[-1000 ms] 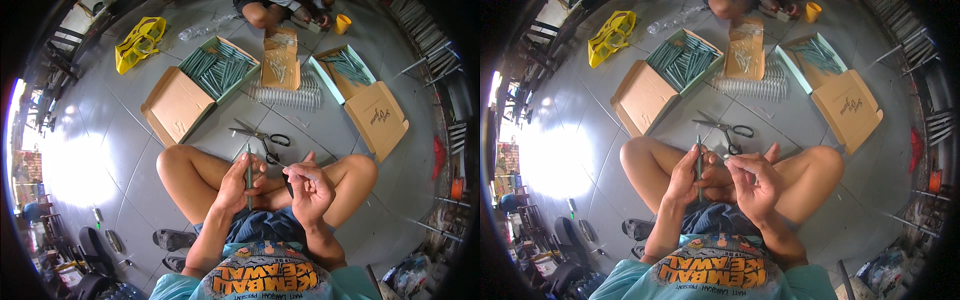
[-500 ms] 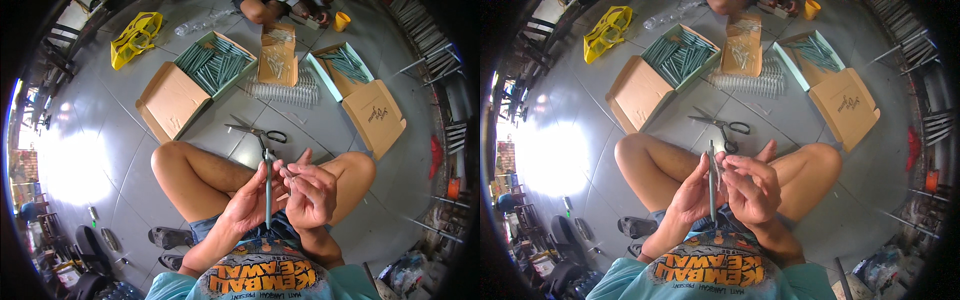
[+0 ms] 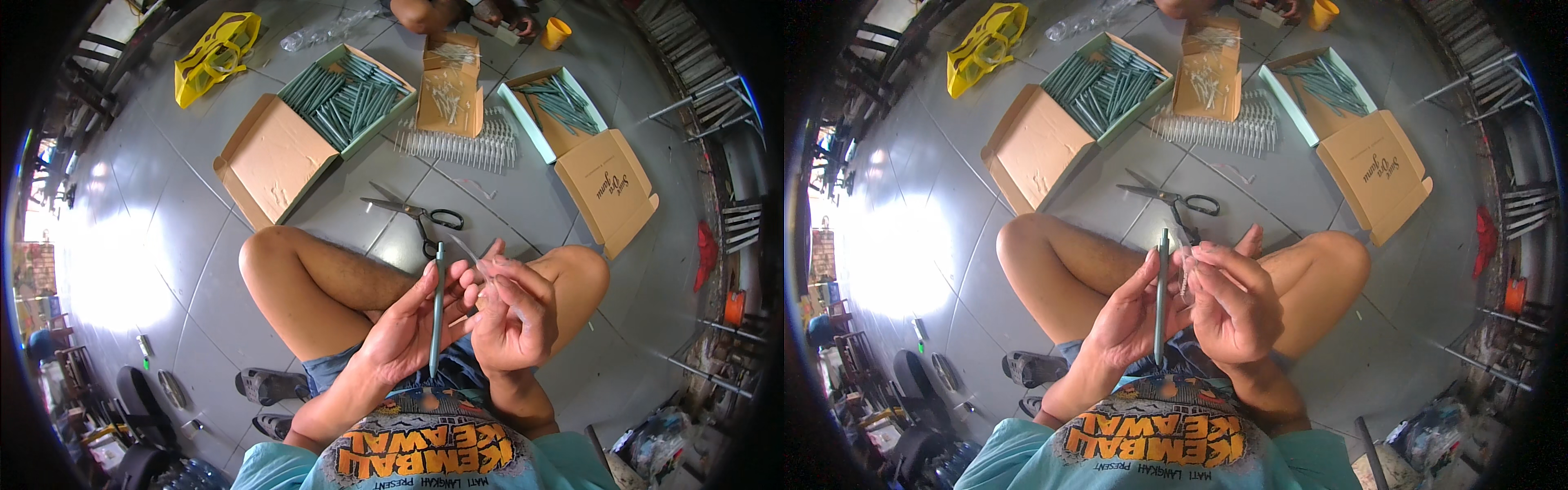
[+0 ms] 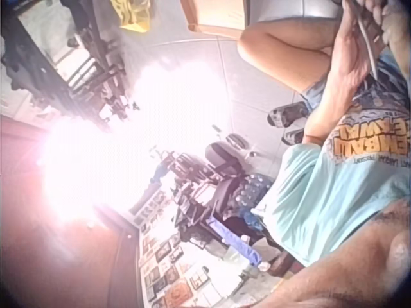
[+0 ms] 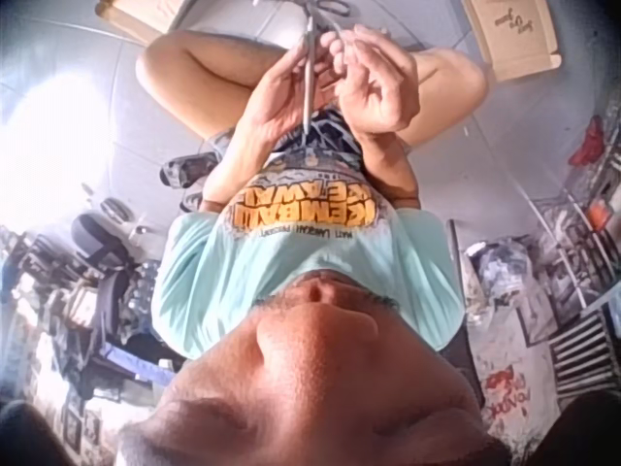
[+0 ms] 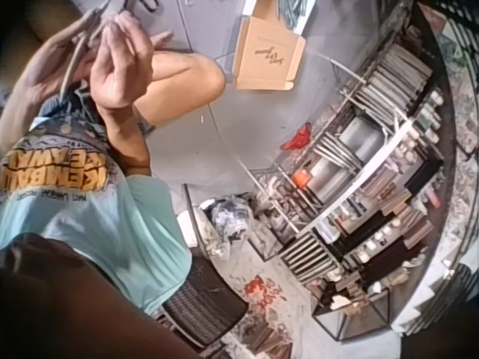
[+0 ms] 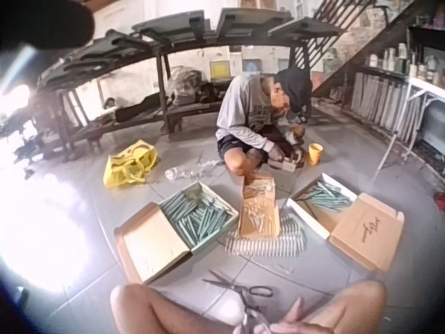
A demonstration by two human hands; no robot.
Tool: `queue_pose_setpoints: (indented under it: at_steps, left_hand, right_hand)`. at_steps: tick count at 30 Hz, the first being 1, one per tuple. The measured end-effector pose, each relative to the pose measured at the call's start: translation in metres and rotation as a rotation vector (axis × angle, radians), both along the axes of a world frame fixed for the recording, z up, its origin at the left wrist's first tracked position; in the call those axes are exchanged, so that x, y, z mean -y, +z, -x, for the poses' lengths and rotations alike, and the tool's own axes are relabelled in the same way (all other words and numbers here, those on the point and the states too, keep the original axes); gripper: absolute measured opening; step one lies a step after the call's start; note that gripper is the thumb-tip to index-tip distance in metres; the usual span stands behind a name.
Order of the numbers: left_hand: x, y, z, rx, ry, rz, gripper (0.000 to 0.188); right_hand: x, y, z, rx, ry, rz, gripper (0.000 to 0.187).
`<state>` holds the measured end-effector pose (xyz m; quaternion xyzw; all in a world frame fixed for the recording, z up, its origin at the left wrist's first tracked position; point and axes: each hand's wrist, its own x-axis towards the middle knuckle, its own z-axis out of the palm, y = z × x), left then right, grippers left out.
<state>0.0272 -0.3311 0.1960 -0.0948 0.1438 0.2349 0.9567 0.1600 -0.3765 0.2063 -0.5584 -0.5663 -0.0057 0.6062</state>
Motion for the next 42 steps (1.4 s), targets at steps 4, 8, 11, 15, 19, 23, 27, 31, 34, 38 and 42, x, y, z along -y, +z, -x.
queue_pose_setpoints:
  at_steps: [4, 8, 11, 15, 19, 23, 27, 31, 34, 38, 42]
  left_hand:
    - [-0.002, 0.000, 0.000, -0.063, -0.017, -0.032, 0.041]
    - [-0.003, -0.002, 0.001, -0.076, -0.034, -0.043, 0.040]
    - [-0.003, -0.002, 0.000, -0.071, -0.034, -0.029, 0.039]
    - [-0.006, -0.001, 0.002, -0.081, -0.024, -0.025, 0.040]
    - [-0.006, 0.006, -0.002, -0.302, -0.043, -0.055, 0.034]
    - [-0.007, -0.027, -0.001, -0.502, -0.077, -0.076, 0.027]
    - [-0.035, -0.027, 0.021, -0.678, -0.072, -0.200, 0.025]
    - [-0.058, 0.005, 0.041, -0.614, -0.202, -0.428, 0.023]
    - [-0.069, 0.031, 0.037, -0.676, -0.405, -0.488, 0.021]
    - [-0.086, 0.044, 0.036, -0.711, -0.663, -0.571, 0.020]
    - [-0.086, 0.059, 0.025, -0.803, -0.799, -0.665, 0.019]
  right_hand:
    - [0.001, -0.002, -0.005, 0.153, 0.051, 0.016, 0.021]
    - [0.003, -0.001, -0.007, 0.243, 0.086, 0.014, 0.015]
    - [0.004, 0.001, -0.006, 0.264, 0.113, 0.030, 0.015]
    - [0.009, -0.002, -0.004, 0.271, 0.123, 0.044, 0.016]
    - [0.014, -0.006, -0.005, 0.226, 0.079, 0.081, 0.017]
    - [0.012, -0.010, -0.011, 0.199, 0.010, 0.016, 0.018]
    - [0.017, -0.002, -0.020, 0.288, -0.006, 0.036, 0.019]
    - [0.022, -0.005, -0.026, 0.380, -0.014, 0.041, 0.025]
    - [0.022, -0.011, -0.031, 0.427, 0.030, 0.008, 0.032]
    - [0.025, -0.011, -0.034, 0.480, 0.085, 0.039, 0.040]
    - [0.026, -0.015, -0.036, 0.461, 0.124, 0.034, 0.038]
